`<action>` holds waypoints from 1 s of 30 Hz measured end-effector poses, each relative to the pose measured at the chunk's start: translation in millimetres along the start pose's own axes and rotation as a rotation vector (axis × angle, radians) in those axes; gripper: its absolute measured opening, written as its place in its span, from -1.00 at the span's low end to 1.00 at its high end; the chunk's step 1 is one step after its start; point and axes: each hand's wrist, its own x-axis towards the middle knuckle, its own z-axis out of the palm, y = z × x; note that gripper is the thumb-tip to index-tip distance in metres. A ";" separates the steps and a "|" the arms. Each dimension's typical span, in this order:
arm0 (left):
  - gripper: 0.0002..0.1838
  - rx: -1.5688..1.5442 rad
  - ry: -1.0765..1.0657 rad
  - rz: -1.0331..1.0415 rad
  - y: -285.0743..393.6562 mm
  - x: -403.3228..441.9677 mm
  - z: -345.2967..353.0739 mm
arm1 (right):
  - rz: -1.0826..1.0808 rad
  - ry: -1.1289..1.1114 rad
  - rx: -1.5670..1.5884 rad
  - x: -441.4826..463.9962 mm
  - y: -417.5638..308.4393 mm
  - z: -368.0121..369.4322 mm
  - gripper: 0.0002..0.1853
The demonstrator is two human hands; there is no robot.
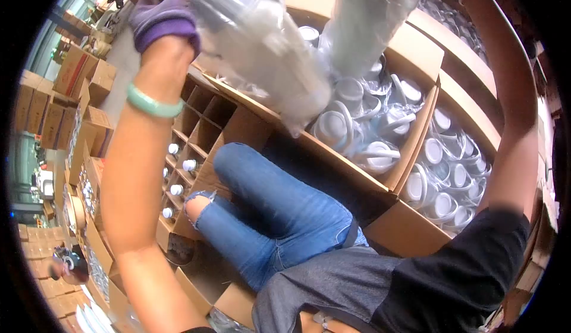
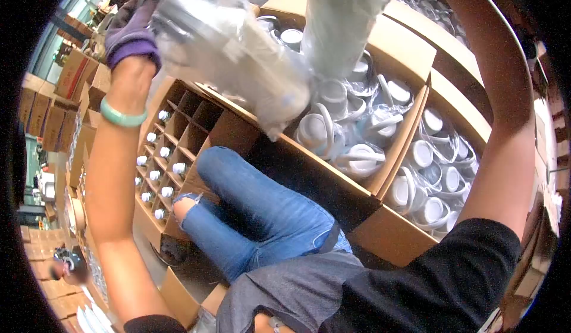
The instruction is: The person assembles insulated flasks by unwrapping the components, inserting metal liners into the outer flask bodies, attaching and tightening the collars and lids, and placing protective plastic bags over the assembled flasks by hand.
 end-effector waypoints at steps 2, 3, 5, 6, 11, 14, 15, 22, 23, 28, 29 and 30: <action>-0.73 -0.052 0.039 0.011 -17.5 1.0 -0.1 | 0.011 0.004 -0.018 -1.0 -2.3 -2.5 -0.73; -0.72 -0.025 -0.041 -0.032 -24.4 -0.7 -2.1 | 0.020 0.007 -0.021 0.4 4.6 -3.2 -0.72; -0.71 0.004 -0.121 -0.076 -29.9 -12.5 -0.6 | 0.040 0.015 -0.022 -0.8 8.2 -4.8 -0.72; -0.76 0.105 -0.120 -0.093 -31.4 -26.1 5.0 | 0.047 0.019 -0.032 -4.0 10.1 -3.7 -0.72; -0.69 0.171 -0.468 -0.064 -95.1 -57.7 -11.2 | 0.125 0.003 0.126 2.3 34.4 -5.6 -0.75; -0.60 0.527 -0.711 -0.164 -102.7 -104.7 -1.6 | 0.128 -0.003 0.213 -0.9 38.8 -2.7 -0.77; -0.56 0.696 -0.814 -0.199 -105.3 -119.2 2.1 | 0.109 0.001 0.218 -1.9 39.3 -2.5 -0.77; -0.22 0.948 -0.933 0.018 -194.4 -243.8 -4.0 | -0.108 -0.008 0.274 -31.8 -0.9 12.2 -0.63; -0.10 0.860 -0.774 0.020 -186.4 -249.6 1.7 | -0.162 -0.041 0.326 -42.8 -12.1 17.8 -0.64; 0.38 0.593 -0.578 0.308 -111.6 -210.3 12.5 | -0.695 -0.174 0.244 -72.3 -108.4 -3.4 -0.67; 0.46 0.600 -0.586 0.396 -107.0 -199.6 1.6 | -0.715 -0.162 0.239 -73.5 -130.6 -11.6 -0.67; 0.55 0.560 -0.599 0.430 -100.5 -193.6 -9.9 | -0.729 -0.089 0.159 -75.3 -151.6 -19.5 -0.65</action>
